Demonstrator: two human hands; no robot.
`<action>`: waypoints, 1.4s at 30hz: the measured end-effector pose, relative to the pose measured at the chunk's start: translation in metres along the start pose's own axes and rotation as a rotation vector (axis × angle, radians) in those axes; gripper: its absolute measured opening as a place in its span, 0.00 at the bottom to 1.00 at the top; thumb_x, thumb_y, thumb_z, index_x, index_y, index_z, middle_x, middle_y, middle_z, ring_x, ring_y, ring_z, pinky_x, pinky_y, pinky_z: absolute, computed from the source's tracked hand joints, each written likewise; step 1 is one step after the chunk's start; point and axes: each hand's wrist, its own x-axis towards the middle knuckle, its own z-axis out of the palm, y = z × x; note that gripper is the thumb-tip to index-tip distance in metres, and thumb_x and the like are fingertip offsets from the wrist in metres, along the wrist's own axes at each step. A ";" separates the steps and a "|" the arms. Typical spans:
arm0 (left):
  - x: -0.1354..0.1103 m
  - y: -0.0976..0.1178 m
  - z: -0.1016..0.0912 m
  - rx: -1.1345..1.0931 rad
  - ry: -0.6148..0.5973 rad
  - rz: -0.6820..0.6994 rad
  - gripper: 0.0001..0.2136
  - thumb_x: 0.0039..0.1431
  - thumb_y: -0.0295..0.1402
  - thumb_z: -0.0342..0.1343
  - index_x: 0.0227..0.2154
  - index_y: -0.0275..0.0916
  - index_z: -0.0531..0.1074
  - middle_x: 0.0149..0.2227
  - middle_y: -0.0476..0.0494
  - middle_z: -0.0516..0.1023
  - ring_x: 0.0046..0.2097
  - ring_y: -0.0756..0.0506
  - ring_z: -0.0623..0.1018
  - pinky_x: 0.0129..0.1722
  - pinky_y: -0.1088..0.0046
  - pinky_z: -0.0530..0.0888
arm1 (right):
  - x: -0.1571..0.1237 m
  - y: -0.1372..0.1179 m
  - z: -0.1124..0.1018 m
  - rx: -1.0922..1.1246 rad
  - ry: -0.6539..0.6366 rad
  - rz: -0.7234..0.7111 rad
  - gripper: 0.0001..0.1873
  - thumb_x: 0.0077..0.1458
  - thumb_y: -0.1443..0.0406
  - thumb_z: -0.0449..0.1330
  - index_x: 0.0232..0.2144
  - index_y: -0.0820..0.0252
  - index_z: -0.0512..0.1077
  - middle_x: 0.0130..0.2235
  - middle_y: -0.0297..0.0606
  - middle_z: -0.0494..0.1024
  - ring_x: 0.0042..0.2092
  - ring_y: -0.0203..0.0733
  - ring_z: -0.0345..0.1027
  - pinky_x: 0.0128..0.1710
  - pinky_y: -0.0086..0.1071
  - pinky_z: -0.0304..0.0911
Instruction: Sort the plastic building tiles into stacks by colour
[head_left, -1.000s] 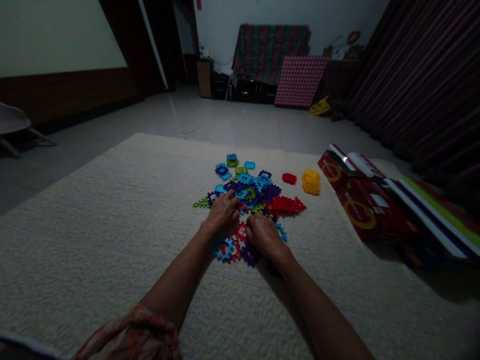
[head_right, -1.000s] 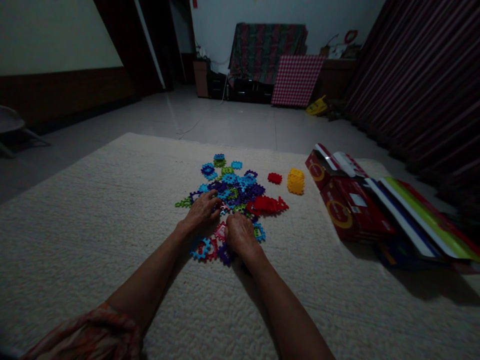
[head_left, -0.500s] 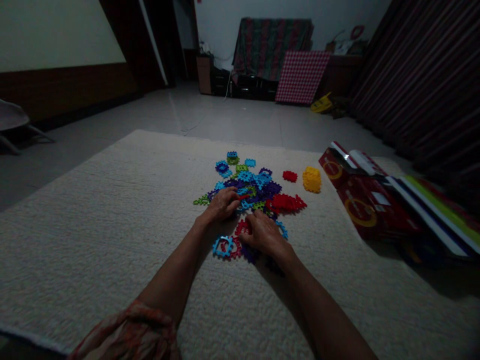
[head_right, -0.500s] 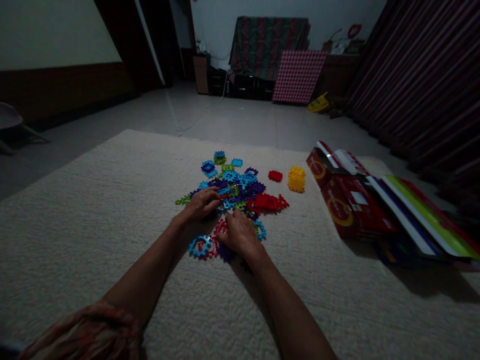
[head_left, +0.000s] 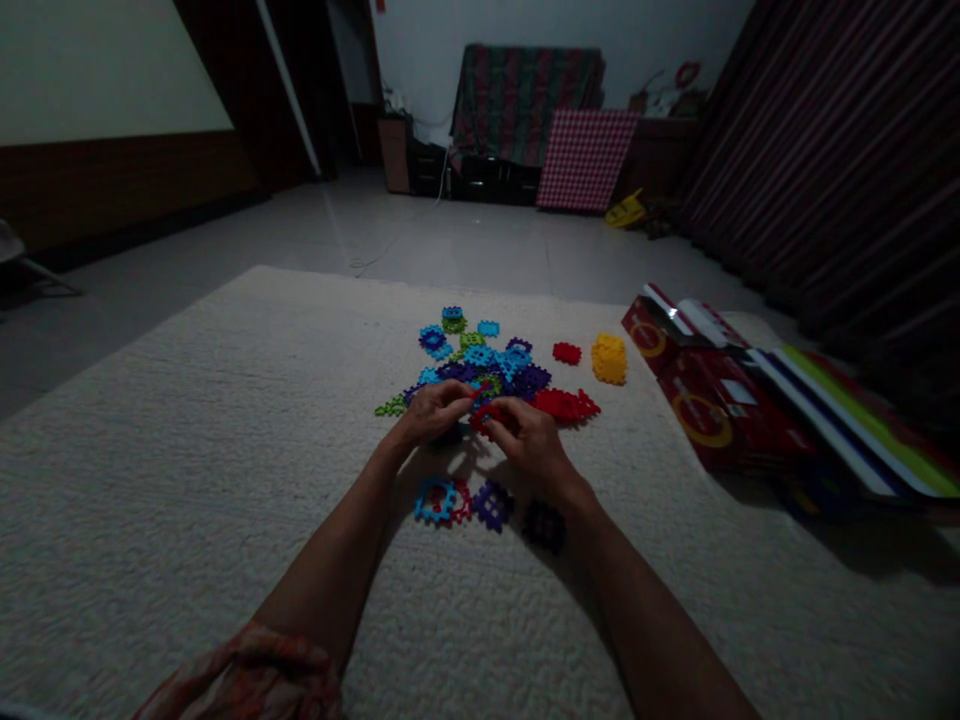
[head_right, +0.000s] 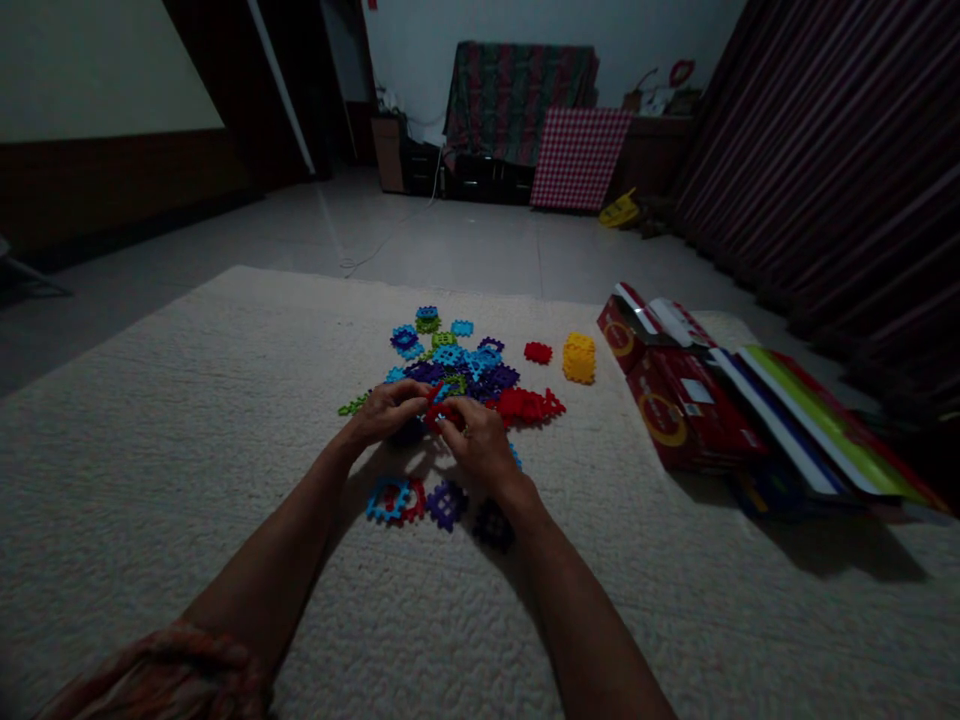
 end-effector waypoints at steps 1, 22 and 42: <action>-0.001 0.002 0.001 -0.073 -0.034 -0.038 0.14 0.53 0.43 0.58 0.34 0.37 0.76 0.33 0.45 0.80 0.37 0.46 0.78 0.41 0.70 0.74 | 0.001 0.002 0.000 0.015 0.059 -0.019 0.06 0.59 0.66 0.59 0.39 0.58 0.74 0.37 0.38 0.77 0.38 0.40 0.70 0.38 0.32 0.63; -0.001 0.010 0.011 -0.326 -0.029 -0.190 0.27 0.49 0.52 0.63 0.46 0.36 0.76 0.33 0.42 0.81 0.35 0.45 0.81 0.34 0.71 0.74 | 0.010 0.042 -0.034 0.231 0.274 0.332 0.24 0.48 0.57 0.61 0.47 0.61 0.72 0.41 0.42 0.80 0.41 0.46 0.75 0.44 0.42 0.72; -0.012 0.015 -0.019 0.244 -0.396 -0.159 0.10 0.51 0.36 0.58 0.35 0.37 0.78 0.25 0.50 0.76 0.26 0.50 0.71 0.27 0.76 0.66 | -0.015 0.020 -0.045 -0.303 -0.090 0.016 0.17 0.52 0.67 0.63 0.47 0.59 0.74 0.45 0.45 0.76 0.49 0.49 0.69 0.51 0.41 0.64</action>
